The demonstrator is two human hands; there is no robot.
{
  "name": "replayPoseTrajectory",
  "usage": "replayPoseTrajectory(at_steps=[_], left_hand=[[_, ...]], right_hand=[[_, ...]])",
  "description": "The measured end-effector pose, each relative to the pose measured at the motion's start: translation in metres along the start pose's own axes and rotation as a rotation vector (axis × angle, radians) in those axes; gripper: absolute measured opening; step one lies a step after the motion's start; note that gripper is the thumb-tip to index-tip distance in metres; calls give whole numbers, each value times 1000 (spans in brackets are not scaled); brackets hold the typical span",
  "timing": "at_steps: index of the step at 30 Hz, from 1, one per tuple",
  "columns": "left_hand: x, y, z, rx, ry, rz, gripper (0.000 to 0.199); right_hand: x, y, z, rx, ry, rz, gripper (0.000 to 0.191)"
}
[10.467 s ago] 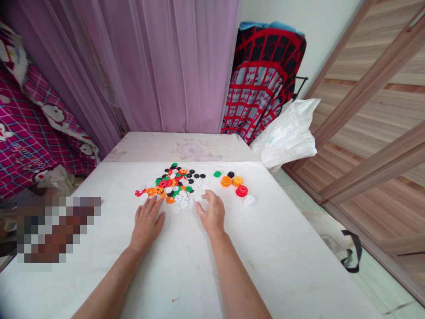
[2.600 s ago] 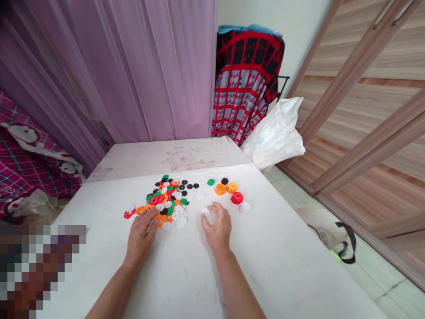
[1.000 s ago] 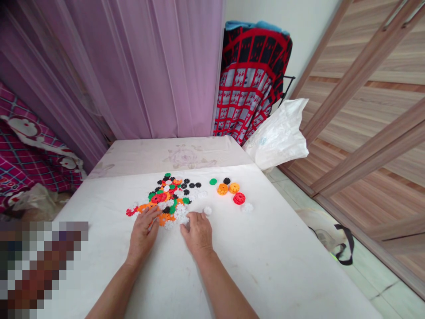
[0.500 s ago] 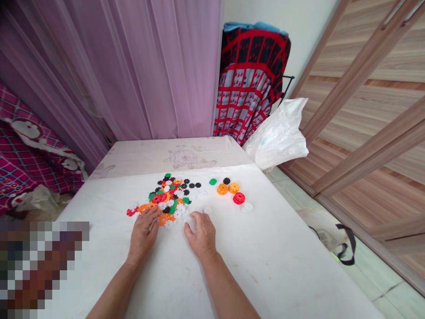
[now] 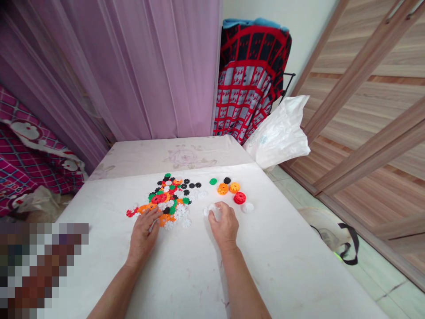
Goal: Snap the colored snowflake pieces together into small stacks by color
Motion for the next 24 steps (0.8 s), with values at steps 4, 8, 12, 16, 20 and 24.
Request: replayPoseTrajectory(at_steps=[4,8,12,16,20,24], left_hand=[[0,-2,0,18,6,11,29],[-1,-3,0,24,1,12,29],[0,-3,-1,21,14,15,29],[-1,-4,0,20,9,14,30],[0,-3,0,14,9,18,29],[1,-2,0,5,13,17,29]], right_hand=[[8,2,-1,-39,54,10,26],[13,7,-4,-79,80,-6,26],[15,9,-5,-95,89,-31,27],[19,9,-6,-102,108,-52,28],[20,8,-6,-103,118,-61,27],[13,13,-7,-137,79,-47,22]])
Point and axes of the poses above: each hand's wrist, its own z-axis towards the middle knuckle, its own x-axis out of the palm, y = z × x, the point moved 9 cm from there along z, towards the middle knuckle, and after that the axes turned 1 degree about x, right-handed, at the moved point
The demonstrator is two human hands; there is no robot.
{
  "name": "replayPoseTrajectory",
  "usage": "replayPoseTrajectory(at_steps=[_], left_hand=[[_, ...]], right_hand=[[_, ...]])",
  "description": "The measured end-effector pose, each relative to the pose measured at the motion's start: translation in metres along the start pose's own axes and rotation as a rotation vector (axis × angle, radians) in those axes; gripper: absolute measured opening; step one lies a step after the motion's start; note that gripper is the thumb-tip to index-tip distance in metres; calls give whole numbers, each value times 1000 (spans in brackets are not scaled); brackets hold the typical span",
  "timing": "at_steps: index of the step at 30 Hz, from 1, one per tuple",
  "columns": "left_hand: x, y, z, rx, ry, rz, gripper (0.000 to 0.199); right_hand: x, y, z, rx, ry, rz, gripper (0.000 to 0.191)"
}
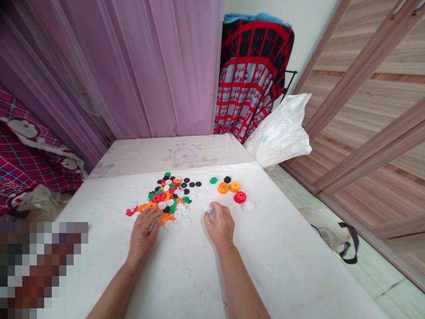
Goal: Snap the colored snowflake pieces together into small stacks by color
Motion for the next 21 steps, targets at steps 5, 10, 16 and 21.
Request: replayPoseTrajectory(at_steps=[5,10,16,21], left_hand=[[0,1,0,-4,-5,-3,29],[0,2,-1,-19,-18,-20,30],[0,2,-1,-18,-19,-15,30],[0,1,-1,-1,-13,-5,30]], right_hand=[[-1,32,-10,-139,13,90,15],[22,67,-28,-238,171,78,21],[36,72,-32,-237,208,-15,23],[38,71,-34,-220,219,22,22]])
Point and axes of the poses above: each hand's wrist, its own z-axis towards the middle knuckle, its own x-axis out of the palm, y = z × x, the point moved 9 cm from there along z, towards the middle knuckle, and after that the axes turned 1 degree about x, right-handed, at the moved point
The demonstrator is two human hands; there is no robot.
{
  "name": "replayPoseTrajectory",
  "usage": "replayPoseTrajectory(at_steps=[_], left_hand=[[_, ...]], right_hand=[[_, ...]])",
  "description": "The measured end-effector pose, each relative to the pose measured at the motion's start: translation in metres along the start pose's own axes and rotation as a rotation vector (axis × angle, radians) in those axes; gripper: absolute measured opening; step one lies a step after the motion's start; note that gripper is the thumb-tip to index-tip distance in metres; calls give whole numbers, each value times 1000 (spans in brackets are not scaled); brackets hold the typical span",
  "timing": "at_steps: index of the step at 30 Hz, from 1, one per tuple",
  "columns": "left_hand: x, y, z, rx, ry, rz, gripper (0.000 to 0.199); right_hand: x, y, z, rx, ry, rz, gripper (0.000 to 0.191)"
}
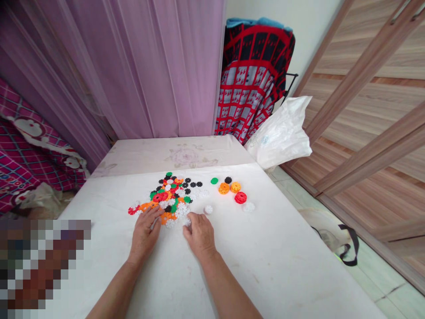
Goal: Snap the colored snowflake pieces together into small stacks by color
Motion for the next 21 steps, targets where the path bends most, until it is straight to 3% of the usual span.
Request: replayPoseTrajectory(at_steps=[3,8,11,21], left_hand=[[-1,-1,0,12,0,-5,29],[0,-1,0,4,8,-1,29],[0,-1,-1,-4,11,11,29],[0,-3,0,1,14,7,29]], right_hand=[[-11,-12,2,48,-60,66,21],[-42,-57,8,187,-235,59,23],[-50,-76,9,247,-266,26,27],[-40,-79,10,282,-196,-13,32]])
Point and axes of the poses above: each hand's wrist, its own z-axis towards the middle knuckle, its own x-axis out of the palm, y = z × x, the point moved 9 cm from there along z, towards the middle knuckle, and after that the axes turned 1 degree about x, right-handed, at the moved point
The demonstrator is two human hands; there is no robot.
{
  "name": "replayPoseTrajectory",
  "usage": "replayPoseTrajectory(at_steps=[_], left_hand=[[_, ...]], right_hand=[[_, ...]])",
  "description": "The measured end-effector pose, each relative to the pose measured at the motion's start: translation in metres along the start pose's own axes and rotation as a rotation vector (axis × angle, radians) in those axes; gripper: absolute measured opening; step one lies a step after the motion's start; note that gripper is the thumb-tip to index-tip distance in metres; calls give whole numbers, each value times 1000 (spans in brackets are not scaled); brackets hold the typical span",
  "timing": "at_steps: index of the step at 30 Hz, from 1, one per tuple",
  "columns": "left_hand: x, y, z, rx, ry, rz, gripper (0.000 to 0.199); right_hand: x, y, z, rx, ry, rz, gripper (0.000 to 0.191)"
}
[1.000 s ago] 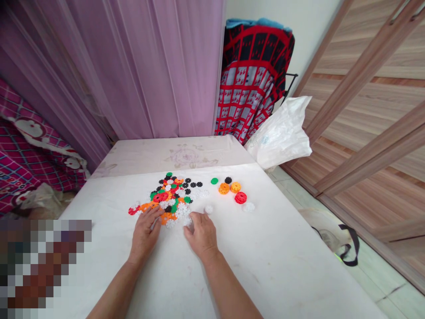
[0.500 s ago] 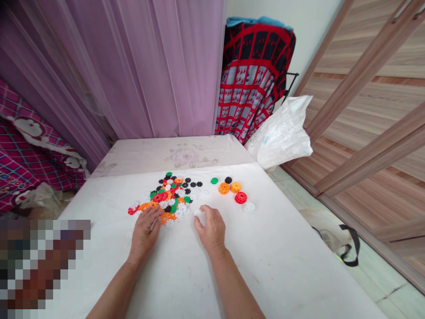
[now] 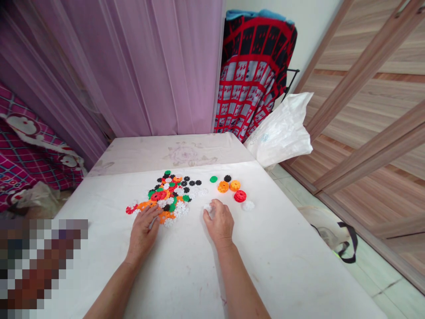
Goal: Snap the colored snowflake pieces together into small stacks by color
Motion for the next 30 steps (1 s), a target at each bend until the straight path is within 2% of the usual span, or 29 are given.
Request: replayPoseTrajectory(at_steps=[9,12,16,18,21,24,30], left_hand=[[-1,1,1,-6,-15,4,30],[-1,2,1,-10,-27,-19,29],[-2,6,0,-31,-56,-93,29],[-2,9,0,-52,-64,-129,28],[-3,13,-1,-89,-76,-171,30],[-3,17,-3,-114,-92,-216,31],[-6,23,-4,-138,-168,-293,28]], right_hand=[[2,1,-1,-35,-7,-41,29],[-4,5,0,-75,-37,-44,24],[-18,25,-5,-194,-104,25,14],[-17,42,-12,-265,-83,87,11],[-4,71,-26,-350,29,173,13],[16,95,-39,-376,142,199,12],[45,115,-47,-343,230,109,23]])
Point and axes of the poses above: each hand's wrist, its own z-axis towards the middle knuckle, its own x-axis out of the palm, y = z × x, the point moved 9 cm from there along z, towards the middle knuckle, and after that the axes turned 1 degree about x, right-handed, at the moved point
